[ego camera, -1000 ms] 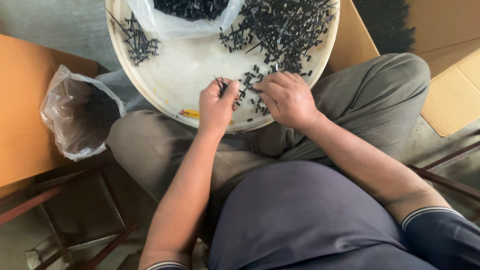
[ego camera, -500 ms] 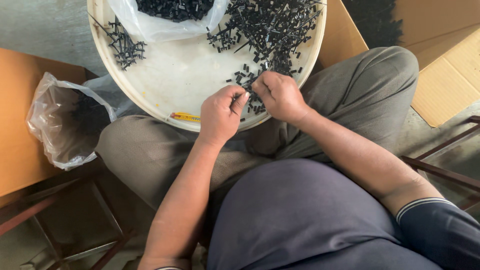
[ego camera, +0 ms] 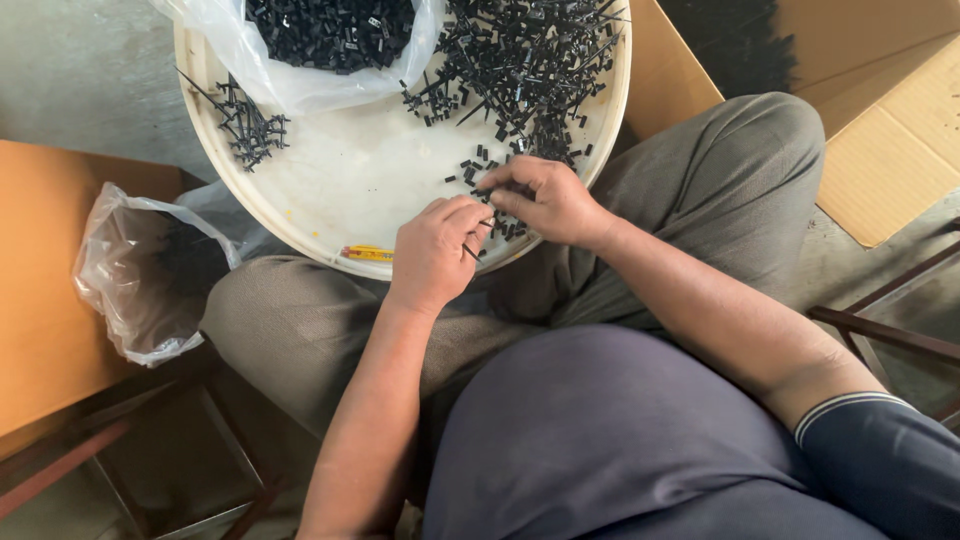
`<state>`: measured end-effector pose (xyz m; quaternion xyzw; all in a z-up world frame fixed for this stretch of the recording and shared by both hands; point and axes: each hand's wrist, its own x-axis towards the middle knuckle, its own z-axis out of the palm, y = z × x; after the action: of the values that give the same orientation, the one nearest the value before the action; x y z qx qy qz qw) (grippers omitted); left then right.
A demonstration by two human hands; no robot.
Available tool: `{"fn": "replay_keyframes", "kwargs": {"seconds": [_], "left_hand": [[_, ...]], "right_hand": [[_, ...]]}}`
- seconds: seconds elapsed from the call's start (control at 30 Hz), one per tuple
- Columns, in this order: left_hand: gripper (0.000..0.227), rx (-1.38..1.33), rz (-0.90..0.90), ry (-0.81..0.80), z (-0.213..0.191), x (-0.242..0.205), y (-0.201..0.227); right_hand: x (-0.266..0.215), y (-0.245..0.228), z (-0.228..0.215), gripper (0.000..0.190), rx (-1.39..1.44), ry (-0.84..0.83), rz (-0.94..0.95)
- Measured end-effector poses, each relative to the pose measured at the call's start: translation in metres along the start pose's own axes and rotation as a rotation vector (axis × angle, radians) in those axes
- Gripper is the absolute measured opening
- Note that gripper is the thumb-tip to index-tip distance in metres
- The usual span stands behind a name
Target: The person sits cross-legged with a basin on their lap and repeatedly picks small black plastic fasteners and cylindrical sleeves, inserting the sleeves onto the fasteners. They place the assembled units into a plastic bag within the basin. A yellow tool is briefly handled but not used.
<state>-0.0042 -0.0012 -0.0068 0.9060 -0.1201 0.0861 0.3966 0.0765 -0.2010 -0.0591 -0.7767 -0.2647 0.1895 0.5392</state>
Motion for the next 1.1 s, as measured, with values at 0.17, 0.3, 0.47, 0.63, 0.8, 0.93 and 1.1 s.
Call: {"fn": "replay_keyframes", "kwargs": {"seconds": [0.17, 0.3, 0.47, 0.63, 0.8, 0.93, 1.1], "left_hand": [[0.019, -0.338, -0.3, 0.063, 0.004, 0.003, -0.006], [0.019, -0.322, -0.29, 0.031, 0.004, 0.006, -0.006], [0.02, -0.098, -0.224, 0.016, 0.001, 0.0, -0.003], [0.025, -0.169, -0.321, -0.008, 0.004, 0.005, -0.003], [0.028, -0.159, -0.427, -0.17, 0.002, 0.001, -0.012], [0.025, -0.091, -0.201, -0.177, 0.003, -0.004, -0.017], [0.024, -0.05, -0.088, -0.143, 0.0, -0.008, -0.018]], "right_hand": [[-0.003, 0.006, 0.003, 0.02, 0.42, -0.078, 0.166], [-0.006, 0.004, 0.009, 0.018, 0.333, -0.079, 0.187], [-0.004, -0.006, 0.011, 0.017, 0.038, -0.03, 0.168], [-0.006, -0.029, 0.0, 0.018, -0.403, -0.032, -0.085], [-0.005, -0.037, 0.001, 0.025, -0.349, -0.122, -0.124], [-0.004, -0.027, 0.0, 0.028, -0.326, -0.181, -0.078], [0.0, -0.029, 0.006, 0.02, -0.426, -0.24, -0.074]]}}
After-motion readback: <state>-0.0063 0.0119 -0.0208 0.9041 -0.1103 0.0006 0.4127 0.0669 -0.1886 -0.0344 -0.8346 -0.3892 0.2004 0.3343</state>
